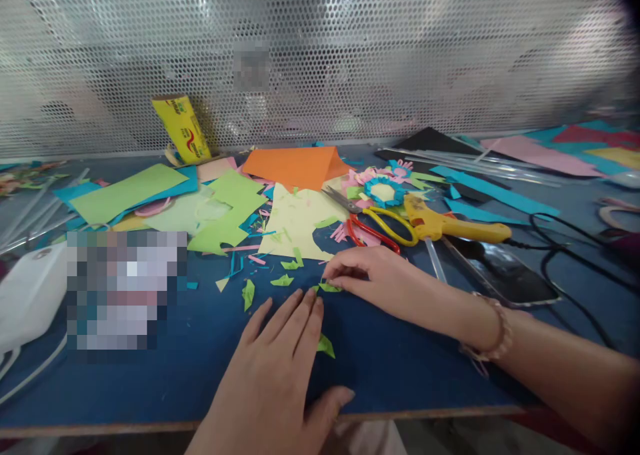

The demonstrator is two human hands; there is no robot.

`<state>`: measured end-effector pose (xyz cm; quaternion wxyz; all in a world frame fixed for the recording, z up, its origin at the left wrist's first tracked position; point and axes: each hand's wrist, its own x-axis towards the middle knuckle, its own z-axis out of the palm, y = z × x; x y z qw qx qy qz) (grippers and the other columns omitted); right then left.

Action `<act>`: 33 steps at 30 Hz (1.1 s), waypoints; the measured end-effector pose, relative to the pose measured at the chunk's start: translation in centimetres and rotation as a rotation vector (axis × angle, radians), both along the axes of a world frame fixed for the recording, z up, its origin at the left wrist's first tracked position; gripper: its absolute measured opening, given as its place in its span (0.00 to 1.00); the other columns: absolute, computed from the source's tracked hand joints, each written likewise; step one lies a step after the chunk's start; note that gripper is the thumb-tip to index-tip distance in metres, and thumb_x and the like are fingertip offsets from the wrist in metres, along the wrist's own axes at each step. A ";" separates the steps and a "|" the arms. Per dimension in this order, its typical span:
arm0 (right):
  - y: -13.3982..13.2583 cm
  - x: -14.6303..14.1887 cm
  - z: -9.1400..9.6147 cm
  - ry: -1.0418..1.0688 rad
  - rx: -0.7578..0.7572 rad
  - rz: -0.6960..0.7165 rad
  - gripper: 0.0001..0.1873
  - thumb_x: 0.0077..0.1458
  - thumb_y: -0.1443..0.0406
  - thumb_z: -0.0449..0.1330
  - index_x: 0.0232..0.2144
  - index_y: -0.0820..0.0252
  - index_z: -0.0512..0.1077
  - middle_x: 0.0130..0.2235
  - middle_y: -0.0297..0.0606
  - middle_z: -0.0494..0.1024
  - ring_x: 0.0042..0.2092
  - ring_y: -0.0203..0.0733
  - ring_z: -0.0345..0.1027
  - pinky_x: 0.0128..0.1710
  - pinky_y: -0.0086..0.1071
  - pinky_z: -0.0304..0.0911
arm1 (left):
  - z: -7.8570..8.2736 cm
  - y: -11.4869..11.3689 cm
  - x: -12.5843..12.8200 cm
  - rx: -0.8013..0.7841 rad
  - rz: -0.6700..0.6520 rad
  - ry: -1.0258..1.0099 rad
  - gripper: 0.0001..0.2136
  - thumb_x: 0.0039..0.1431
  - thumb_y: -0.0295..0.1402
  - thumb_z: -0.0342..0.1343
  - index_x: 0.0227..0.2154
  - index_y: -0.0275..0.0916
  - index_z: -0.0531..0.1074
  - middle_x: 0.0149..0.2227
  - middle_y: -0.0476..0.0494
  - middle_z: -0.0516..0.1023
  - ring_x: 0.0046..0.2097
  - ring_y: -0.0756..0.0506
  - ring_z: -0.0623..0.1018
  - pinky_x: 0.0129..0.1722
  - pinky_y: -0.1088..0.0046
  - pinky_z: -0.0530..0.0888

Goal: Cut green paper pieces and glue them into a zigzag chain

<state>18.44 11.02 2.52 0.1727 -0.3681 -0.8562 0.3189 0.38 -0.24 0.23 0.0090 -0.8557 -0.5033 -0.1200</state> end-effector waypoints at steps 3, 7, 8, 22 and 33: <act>0.0 -0.2 -0.7 0.021 0.165 0.041 0.10 0.56 0.69 0.52 0.33 0.59 0.73 0.36 0.36 0.78 0.39 0.36 0.71 0.41 0.29 0.64 | 0.0 0.1 -0.1 0.004 -0.021 0.033 0.29 0.58 0.46 0.46 0.59 0.33 0.56 0.59 0.37 0.62 0.58 0.38 0.64 0.53 0.56 0.66; 0.1 -0.2 -1.6 0.040 0.303 0.095 0.11 0.58 0.70 0.50 0.33 0.61 0.74 0.36 0.36 0.77 0.39 0.35 0.70 0.42 0.29 0.64 | 0.0 0.3 -0.2 0.004 -0.044 0.056 0.30 0.57 0.47 0.46 0.58 0.33 0.56 0.59 0.36 0.63 0.57 0.38 0.65 0.53 0.58 0.66; 0.1 -0.2 -1.7 0.046 0.326 0.102 0.11 0.58 0.70 0.50 0.33 0.61 0.74 0.36 0.37 0.77 0.39 0.35 0.70 0.42 0.29 0.64 | 0.0 0.3 -0.2 0.003 -0.048 0.062 0.30 0.57 0.47 0.46 0.58 0.33 0.57 0.58 0.36 0.63 0.57 0.38 0.66 0.53 0.58 0.66; -0.8 0.1 -1.5 -0.075 0.470 0.138 0.16 0.54 0.75 0.49 0.39 0.62 0.74 0.43 0.43 0.73 0.47 0.40 0.66 0.49 0.35 0.64 | -0.3 0.5 -0.5 0.021 -0.029 0.074 0.31 0.56 0.51 0.45 0.57 0.34 0.59 0.56 0.38 0.67 0.55 0.39 0.68 0.53 0.62 0.66; -0.4 0.9 -2.3 -0.096 0.392 0.234 0.17 0.53 0.76 0.51 0.43 0.58 0.70 0.44 0.41 0.70 0.45 0.40 0.63 0.45 0.35 0.63 | -0.3 0.7 -0.5 -0.003 -0.021 0.041 0.30 0.56 0.50 0.46 0.57 0.35 0.60 0.56 0.38 0.67 0.55 0.39 0.68 0.53 0.63 0.66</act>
